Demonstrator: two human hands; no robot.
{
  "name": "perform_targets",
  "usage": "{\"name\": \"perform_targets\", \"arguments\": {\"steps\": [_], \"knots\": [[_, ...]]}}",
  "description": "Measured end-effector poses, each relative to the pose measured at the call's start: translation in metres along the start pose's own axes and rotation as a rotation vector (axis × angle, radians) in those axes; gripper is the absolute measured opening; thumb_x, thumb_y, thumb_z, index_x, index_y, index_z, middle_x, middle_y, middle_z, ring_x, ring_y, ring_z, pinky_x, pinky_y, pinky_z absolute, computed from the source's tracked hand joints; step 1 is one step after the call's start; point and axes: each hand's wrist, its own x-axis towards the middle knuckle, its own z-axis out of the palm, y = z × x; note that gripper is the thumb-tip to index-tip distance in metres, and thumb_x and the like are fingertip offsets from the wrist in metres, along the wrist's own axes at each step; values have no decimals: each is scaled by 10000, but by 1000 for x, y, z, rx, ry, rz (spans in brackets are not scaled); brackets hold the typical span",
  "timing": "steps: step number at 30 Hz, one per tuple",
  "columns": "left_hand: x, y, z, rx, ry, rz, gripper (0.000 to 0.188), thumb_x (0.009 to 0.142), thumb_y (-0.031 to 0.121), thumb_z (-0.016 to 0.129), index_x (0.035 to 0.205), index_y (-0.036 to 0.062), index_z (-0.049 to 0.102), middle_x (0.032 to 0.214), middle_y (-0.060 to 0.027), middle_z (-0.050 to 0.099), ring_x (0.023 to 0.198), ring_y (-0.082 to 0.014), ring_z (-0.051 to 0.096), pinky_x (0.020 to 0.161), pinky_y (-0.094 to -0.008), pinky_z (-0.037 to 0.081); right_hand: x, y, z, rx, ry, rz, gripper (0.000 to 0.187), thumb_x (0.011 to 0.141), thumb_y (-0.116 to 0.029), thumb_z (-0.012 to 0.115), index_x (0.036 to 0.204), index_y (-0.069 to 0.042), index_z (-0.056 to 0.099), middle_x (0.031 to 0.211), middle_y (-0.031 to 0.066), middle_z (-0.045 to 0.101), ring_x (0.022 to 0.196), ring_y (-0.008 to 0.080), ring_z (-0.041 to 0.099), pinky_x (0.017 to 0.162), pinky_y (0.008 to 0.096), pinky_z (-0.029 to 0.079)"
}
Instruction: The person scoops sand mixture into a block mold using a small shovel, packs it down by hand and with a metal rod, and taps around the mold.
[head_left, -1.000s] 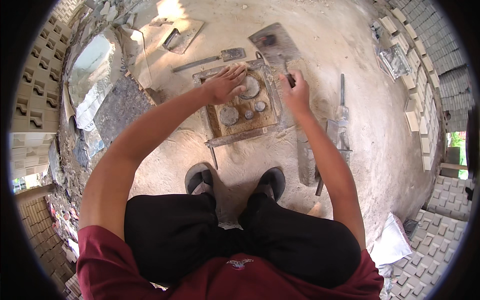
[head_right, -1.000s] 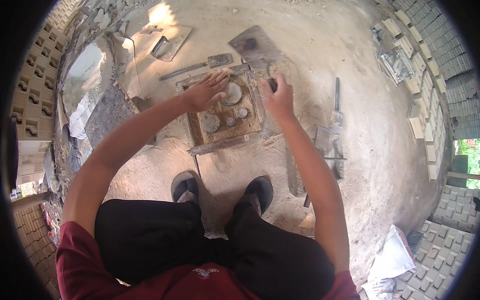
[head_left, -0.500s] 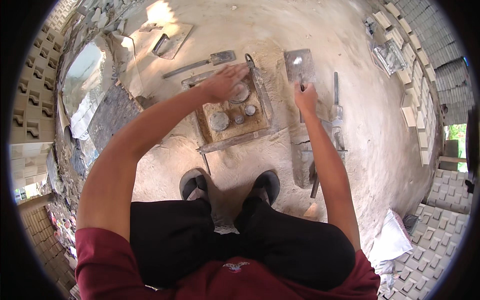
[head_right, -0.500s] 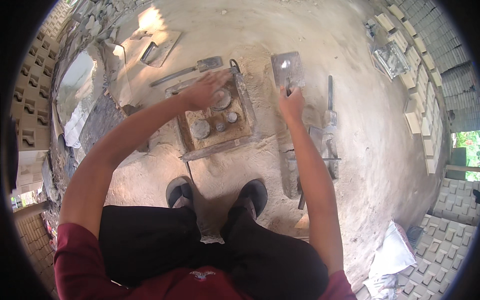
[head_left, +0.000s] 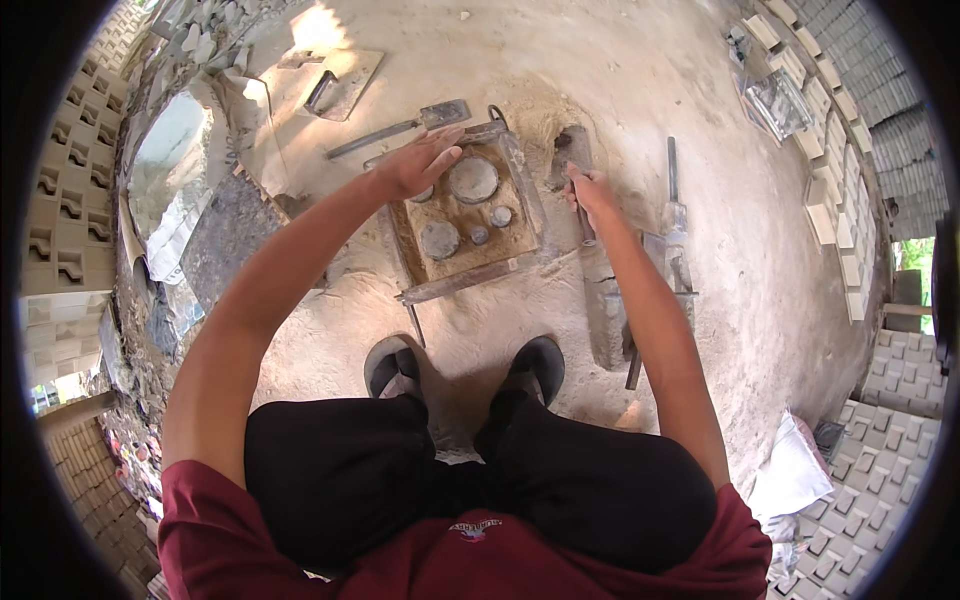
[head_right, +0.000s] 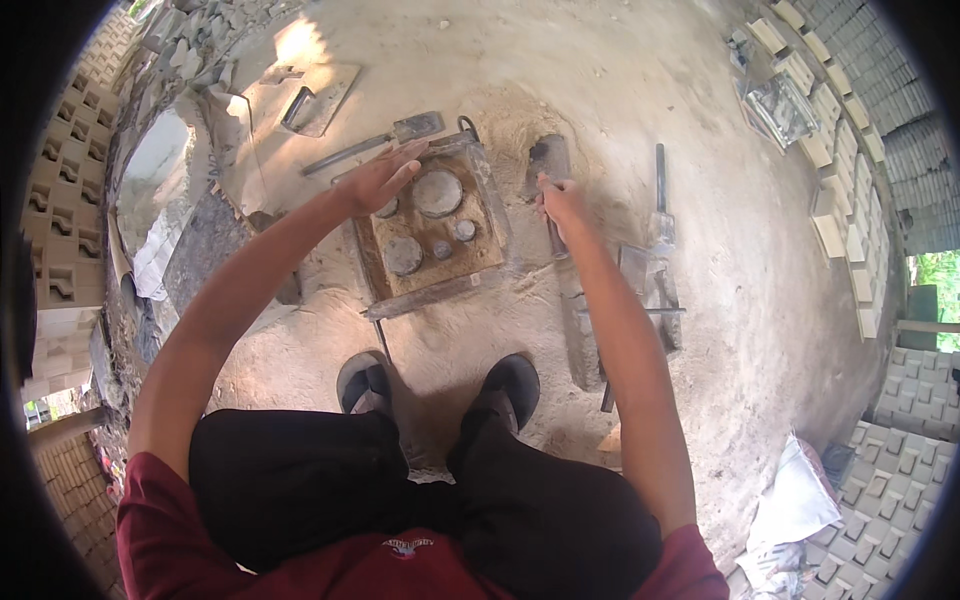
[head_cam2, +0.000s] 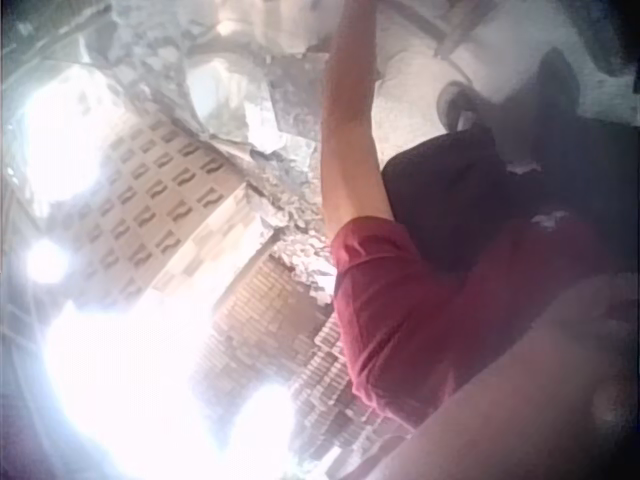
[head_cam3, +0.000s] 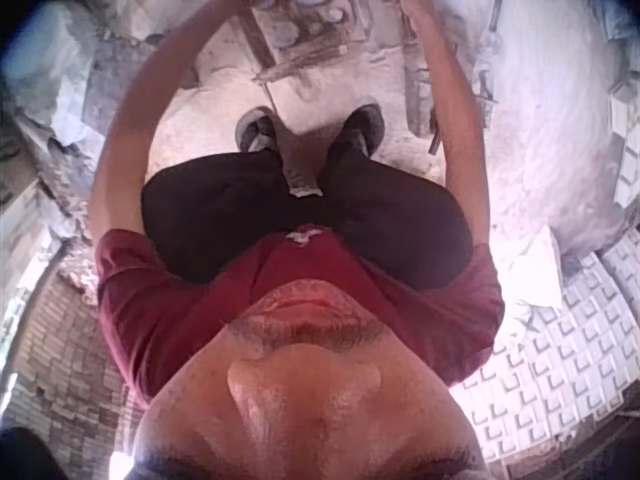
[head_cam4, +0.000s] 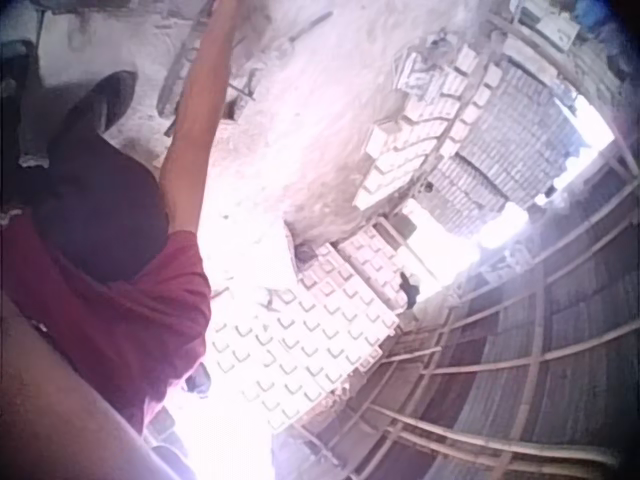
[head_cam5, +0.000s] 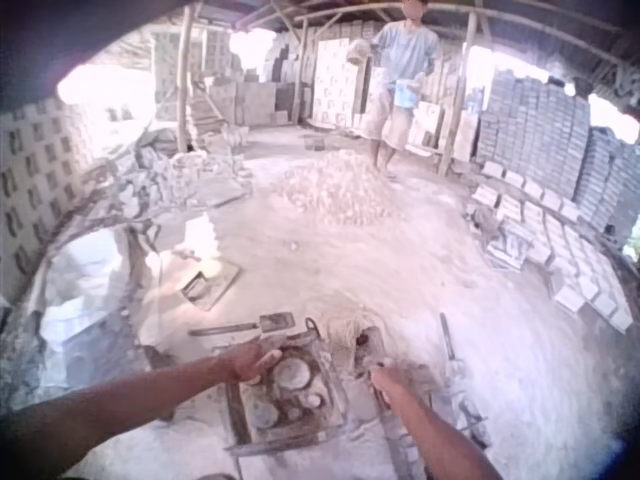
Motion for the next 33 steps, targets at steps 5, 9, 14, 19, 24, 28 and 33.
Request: {"name": "perform_targets", "arguments": {"steps": [5,9,14,19,24,28,33], "knots": [[-6,5,-3,42,3,-8,631,1014,459,228,1446,4,301,1488,-192,328,1412,-303,253,1170,-447,131,1,8,-13,51,-35,-14,318,929,-313,621,858,-25,506,665,38,548,481,94,479,395,248,368],[-10,2,-11,82,-10,-45,588,1027,408,236,1462,13,267,1514,-178,284,1428,-310,205,1175,-444,114,-9,4,-20,118,-42,-64,300,915,-290,641,888,-30,494,665,45,554,465,94,483,381,244,363],[-21,3,-17,83,63,-34,588,1025,412,244,1463,20,266,1515,-168,287,1429,-311,203,1173,-453,115,-48,-29,-26,131,-135,-110,273,925,-273,631,918,-38,491,681,36,548,471,83,474,376,233,353],[-46,19,-12,23,75,-4,655,1007,465,241,1462,-7,234,1491,-238,289,1424,-337,205,1174,-443,111,-102,-60,-29,67,-290,-127,240,935,-250,620,920,-45,496,692,28,548,484,71,474,386,222,354],[-68,32,3,95,95,39,692,997,478,280,1468,-21,186,1483,-271,271,1419,-351,209,1175,-444,109,-122,-48,-28,-156,-533,-171,189,930,-200,625,895,-37,536,684,18,561,495,53,463,408,215,351],[-72,47,16,73,24,13,714,993,488,292,1471,-25,162,1494,-256,257,1422,-343,206,1177,-444,100,-123,-32,-37,-249,-562,-236,188,911,-190,654,878,-34,553,658,-3,550,510,35,444,428,211,332],[-75,49,24,121,-41,124,732,978,484,336,1480,-9,133,1509,-241,228,1429,-344,174,1182,-459,68,-130,-22,-37,-432,-504,-467,223,864,-186,716,899,-27,564,637,-41,492,561,25,405,484,211,313]]}}
